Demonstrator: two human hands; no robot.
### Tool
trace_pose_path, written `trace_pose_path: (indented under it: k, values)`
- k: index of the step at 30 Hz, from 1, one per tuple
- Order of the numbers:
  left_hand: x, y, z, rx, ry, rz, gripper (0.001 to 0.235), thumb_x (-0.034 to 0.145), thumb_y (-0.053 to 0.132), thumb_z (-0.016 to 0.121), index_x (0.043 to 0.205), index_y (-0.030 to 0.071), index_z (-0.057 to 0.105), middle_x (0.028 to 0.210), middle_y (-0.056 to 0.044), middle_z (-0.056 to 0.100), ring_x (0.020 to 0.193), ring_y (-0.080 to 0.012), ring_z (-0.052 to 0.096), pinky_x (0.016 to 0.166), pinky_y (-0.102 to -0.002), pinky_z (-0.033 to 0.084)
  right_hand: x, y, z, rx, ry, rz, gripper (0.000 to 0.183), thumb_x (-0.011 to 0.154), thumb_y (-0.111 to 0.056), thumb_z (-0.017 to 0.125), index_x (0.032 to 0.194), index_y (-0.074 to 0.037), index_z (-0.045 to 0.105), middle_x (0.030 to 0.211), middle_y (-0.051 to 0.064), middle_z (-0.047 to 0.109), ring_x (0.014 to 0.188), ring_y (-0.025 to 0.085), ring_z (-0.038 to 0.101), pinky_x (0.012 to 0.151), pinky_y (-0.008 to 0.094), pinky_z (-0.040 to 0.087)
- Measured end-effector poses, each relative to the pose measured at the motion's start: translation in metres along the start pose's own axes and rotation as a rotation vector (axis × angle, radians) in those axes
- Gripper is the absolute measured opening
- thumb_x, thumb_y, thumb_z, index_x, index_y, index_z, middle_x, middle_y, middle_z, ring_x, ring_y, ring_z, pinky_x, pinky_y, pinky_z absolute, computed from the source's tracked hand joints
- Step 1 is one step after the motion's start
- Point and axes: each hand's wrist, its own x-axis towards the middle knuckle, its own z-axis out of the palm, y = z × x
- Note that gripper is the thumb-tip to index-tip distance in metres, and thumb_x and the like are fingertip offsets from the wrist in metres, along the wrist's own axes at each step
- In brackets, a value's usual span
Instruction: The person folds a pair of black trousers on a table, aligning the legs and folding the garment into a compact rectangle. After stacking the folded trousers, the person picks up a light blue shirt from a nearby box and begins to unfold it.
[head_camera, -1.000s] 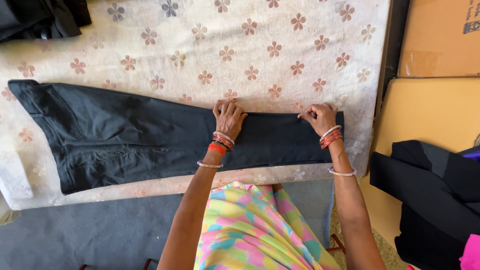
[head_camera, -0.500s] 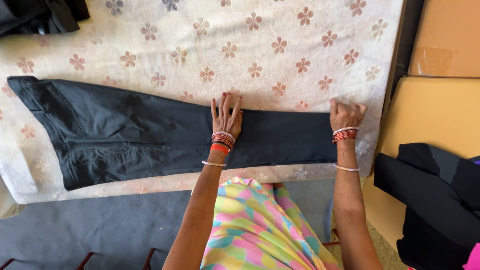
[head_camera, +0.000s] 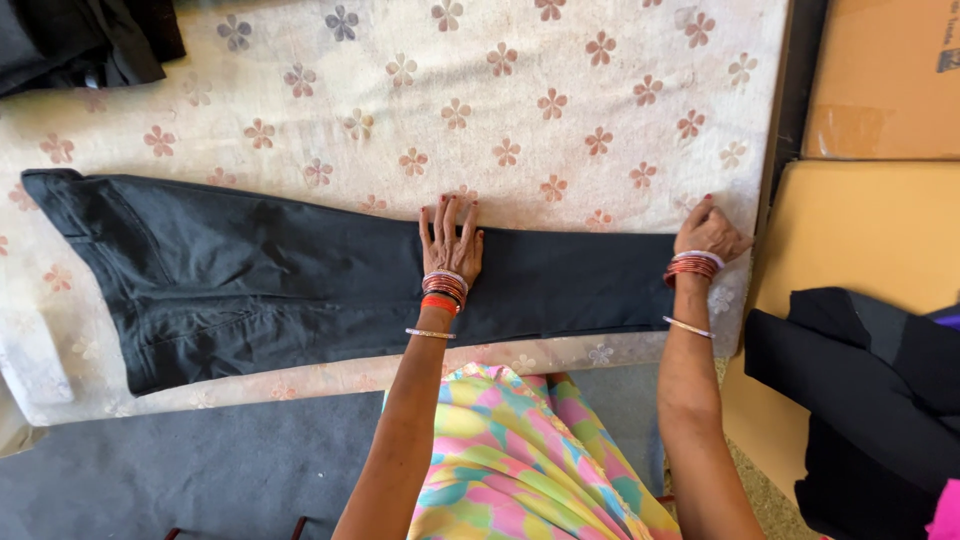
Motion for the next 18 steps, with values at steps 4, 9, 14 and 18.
trace_pose_path:
  k: [4, 9, 14, 18]
  values:
    - [-0.007, -0.006, 0.018, 0.036, 0.090, 0.067, 0.052, 0.102, 0.026, 0.058, 0.153, 0.019, 0.047, 0.160, -0.015, 0.036, 0.154, -0.0335, 0.028, 0.127, -0.061, 0.015, -0.020, -0.035, -0.047, 0.182, -0.155, 0.188, 0.039, 0.109, -0.041, 0.053, 0.114, -0.003, 0.062, 0.118, 0.022, 0.064, 0.118, 0.040, 0.057, 0.105, 0.058, 0.037]
    - [-0.034, 0.016, 0.021, 0.175, -0.105, 0.305, 0.060, 0.099, 0.029, 0.059, 0.157, 0.021, 0.044, 0.164, -0.013, 0.036, 0.156, -0.0307, 0.028, 0.128, -0.055, 0.017, -0.109, -0.044, -0.046, 0.347, -0.172, -0.277, 0.061, 0.107, -0.039, 0.049, 0.153, 0.000, 0.042, 0.158, 0.028, 0.039, 0.149, 0.048, 0.034, 0.122, 0.063, 0.019]
    - [-0.050, 0.027, -0.004, -0.009, -0.281, 0.428, 0.071, 0.098, 0.048, 0.060, 0.157, 0.013, 0.042, 0.166, -0.012, 0.034, 0.155, -0.0321, 0.027, 0.125, -0.057, 0.018, -0.107, -0.035, -0.050, 0.225, -0.464, -0.534, 0.075, 0.102, -0.046, 0.047, 0.157, 0.003, 0.031, 0.166, 0.025, 0.028, 0.155, 0.039, 0.026, 0.126, 0.057, 0.014]
    - [-0.064, 0.015, -0.039, 0.083, -0.319, 0.182, 0.081, 0.092, 0.059, 0.060, 0.157, 0.017, 0.040, 0.165, -0.013, 0.031, 0.152, -0.0362, 0.024, 0.122, -0.062, 0.014, -0.094, -0.008, -0.052, 0.092, -0.410, -0.241, 0.073, 0.108, -0.041, 0.043, 0.164, 0.000, 0.020, 0.173, 0.020, 0.021, 0.160, 0.035, 0.019, 0.130, 0.055, 0.009]
